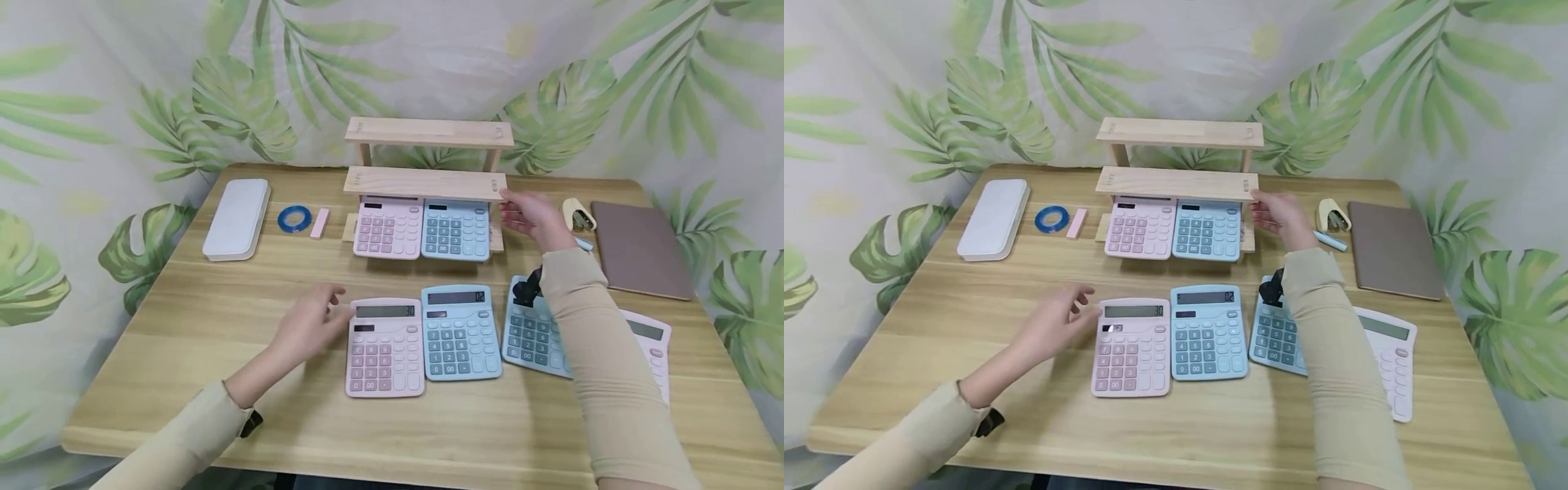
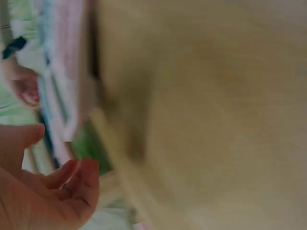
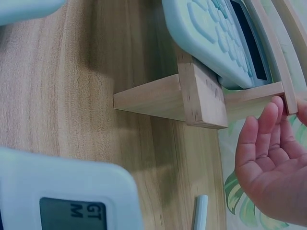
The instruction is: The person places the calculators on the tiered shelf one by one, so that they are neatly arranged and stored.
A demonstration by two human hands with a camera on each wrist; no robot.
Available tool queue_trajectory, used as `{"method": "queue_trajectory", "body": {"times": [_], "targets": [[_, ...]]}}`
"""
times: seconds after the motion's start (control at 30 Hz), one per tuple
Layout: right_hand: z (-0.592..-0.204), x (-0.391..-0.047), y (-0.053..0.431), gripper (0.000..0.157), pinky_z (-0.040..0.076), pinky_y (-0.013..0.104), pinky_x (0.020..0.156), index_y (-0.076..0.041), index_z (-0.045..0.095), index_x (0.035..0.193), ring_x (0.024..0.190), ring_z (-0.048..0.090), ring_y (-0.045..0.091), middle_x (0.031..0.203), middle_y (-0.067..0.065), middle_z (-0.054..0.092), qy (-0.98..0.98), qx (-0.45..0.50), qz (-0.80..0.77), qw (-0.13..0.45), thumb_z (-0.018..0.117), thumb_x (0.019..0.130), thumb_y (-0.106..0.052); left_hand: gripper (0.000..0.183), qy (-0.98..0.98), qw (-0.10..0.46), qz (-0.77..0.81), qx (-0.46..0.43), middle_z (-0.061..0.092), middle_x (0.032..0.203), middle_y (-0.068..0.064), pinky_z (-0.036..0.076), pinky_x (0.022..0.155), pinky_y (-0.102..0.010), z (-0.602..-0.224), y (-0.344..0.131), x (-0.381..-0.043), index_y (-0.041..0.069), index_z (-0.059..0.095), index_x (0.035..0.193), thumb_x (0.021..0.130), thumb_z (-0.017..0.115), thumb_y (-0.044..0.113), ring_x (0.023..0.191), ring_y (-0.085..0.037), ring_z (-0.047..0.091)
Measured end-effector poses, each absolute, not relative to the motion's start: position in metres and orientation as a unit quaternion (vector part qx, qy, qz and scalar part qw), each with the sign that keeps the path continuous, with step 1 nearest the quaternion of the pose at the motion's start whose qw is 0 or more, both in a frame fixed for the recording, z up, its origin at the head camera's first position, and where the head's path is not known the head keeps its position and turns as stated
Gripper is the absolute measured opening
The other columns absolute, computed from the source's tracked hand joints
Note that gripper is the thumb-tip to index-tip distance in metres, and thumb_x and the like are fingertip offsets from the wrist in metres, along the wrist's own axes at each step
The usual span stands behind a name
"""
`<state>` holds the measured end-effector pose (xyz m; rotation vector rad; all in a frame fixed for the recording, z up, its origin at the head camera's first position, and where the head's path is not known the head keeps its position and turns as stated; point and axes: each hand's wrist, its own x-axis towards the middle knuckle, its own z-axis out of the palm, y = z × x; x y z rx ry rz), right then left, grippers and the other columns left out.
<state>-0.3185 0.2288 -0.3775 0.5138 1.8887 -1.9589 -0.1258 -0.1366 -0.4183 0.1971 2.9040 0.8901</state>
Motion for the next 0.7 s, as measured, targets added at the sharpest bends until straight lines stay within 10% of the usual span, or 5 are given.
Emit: {"method": "queue_trajectory", "body": {"times": [0.37,0.7], "targets": [[-0.377,-0.319,0.227,0.023,0.056,0.025,0.083,-0.014,0.055,0.099,0.069,0.061,0.008,0.074,-0.005,0.066,0.671,0.179,-0.694,0.188,0.063,0.087,-0.032,0.042,0.909,0.126,0.394,0.054,0.054,0.116,-0.012,0.042,0.087,-0.033,-0.450,-0.139,-0.127,0.005,0.054,0.121,0.088,0.061,0.030,0.107,-0.024,0.045],[-0.375,-0.318,0.228,0.022,0.056,0.026,0.084,-0.014,0.051,0.104,0.067,0.062,0.007,0.072,-0.006,0.066,0.669,0.165,-0.696,0.204,0.060,0.089,-0.028,0.042,0.754,0.193,0.628,-0.010,0.065,0.103,-0.011,0.060,0.069,-0.033,-0.409,-0.163,-0.153,0.006,0.038,0.130,0.095,0.049,0.028,0.075,-0.015,0.066]]}}
